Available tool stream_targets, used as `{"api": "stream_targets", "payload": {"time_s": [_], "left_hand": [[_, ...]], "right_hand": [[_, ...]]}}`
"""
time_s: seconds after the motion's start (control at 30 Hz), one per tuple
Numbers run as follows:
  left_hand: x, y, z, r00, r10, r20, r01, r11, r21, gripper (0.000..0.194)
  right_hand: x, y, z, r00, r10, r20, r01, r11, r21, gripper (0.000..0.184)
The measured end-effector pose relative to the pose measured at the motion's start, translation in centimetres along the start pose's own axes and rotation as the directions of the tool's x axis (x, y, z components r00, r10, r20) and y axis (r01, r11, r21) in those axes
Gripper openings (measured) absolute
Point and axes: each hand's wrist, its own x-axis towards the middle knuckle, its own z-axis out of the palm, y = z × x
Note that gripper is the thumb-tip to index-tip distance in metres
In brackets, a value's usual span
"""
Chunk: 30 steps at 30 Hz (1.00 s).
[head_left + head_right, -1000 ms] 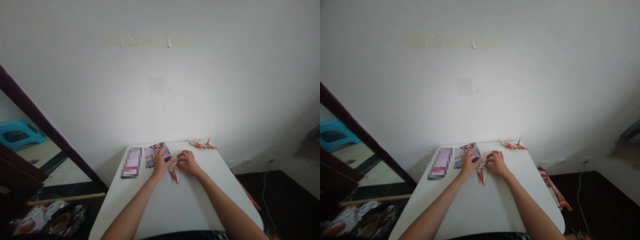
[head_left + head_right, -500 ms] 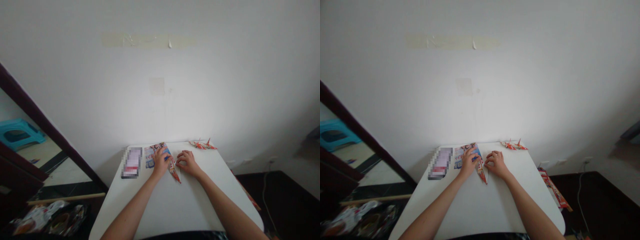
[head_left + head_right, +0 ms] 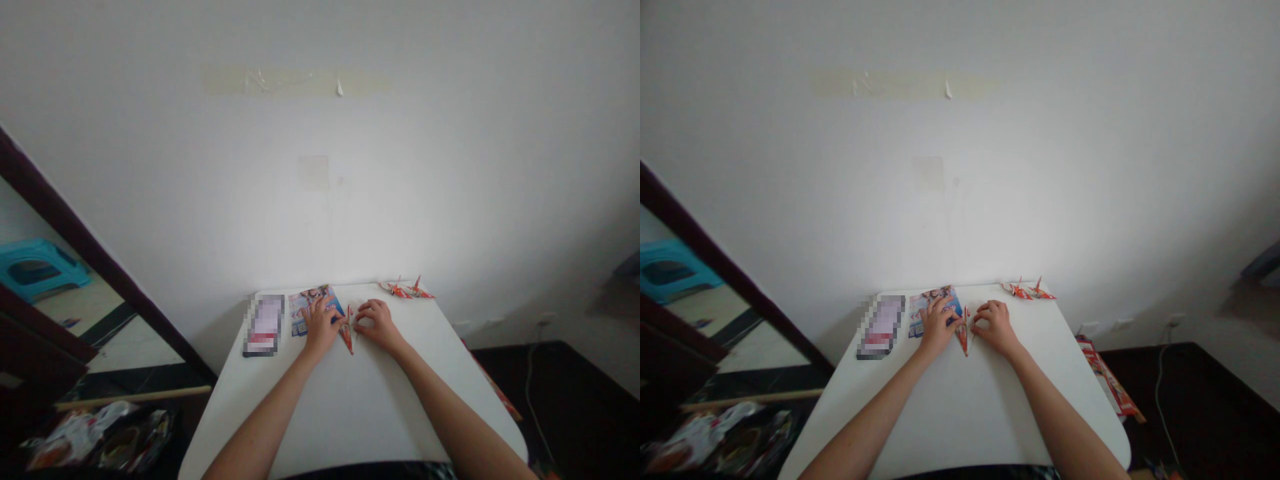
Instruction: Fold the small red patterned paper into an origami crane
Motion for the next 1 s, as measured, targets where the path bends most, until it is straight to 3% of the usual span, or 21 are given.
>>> {"api": "stream_targets", "payload": {"time_s": [0.27, 0.7, 0.87, 1.0], "left_hand": [[0.1, -0.5, -0.7, 0.995, 0.057, 0.086, -0.061, 0.997, 0.048, 0.009], [0.3, -1.9, -1.8, 0.965, 0.107, 0.239, -0.121, 0.992, 0.046, 0.01], [0.1, -1.7, -1.7, 0.972, 0.077, 0.223, -0.09, 0.995, 0.05, 0.021], [-0.1, -1.0, -1.1, 0.986, 0.041, 0.164, -0.051, 0.997, 0.062, 0.015]], "right_hand": [[0.0, -0.4, -0.9, 1.0, 0.014, -0.007, -0.015, 0.996, -0.085, 0.006], [0.0, -1.1, -2.5, 0.98, 0.112, 0.166, -0.091, 0.987, -0.131, 0.009], [0.1, -1.0, -2.8, 0.975, 0.116, 0.19, -0.095, 0.988, -0.118, 0.01], [0.1, -1.1, -2.3, 0.979, 0.138, 0.153, -0.118, 0.984, -0.132, 0.014]]}}
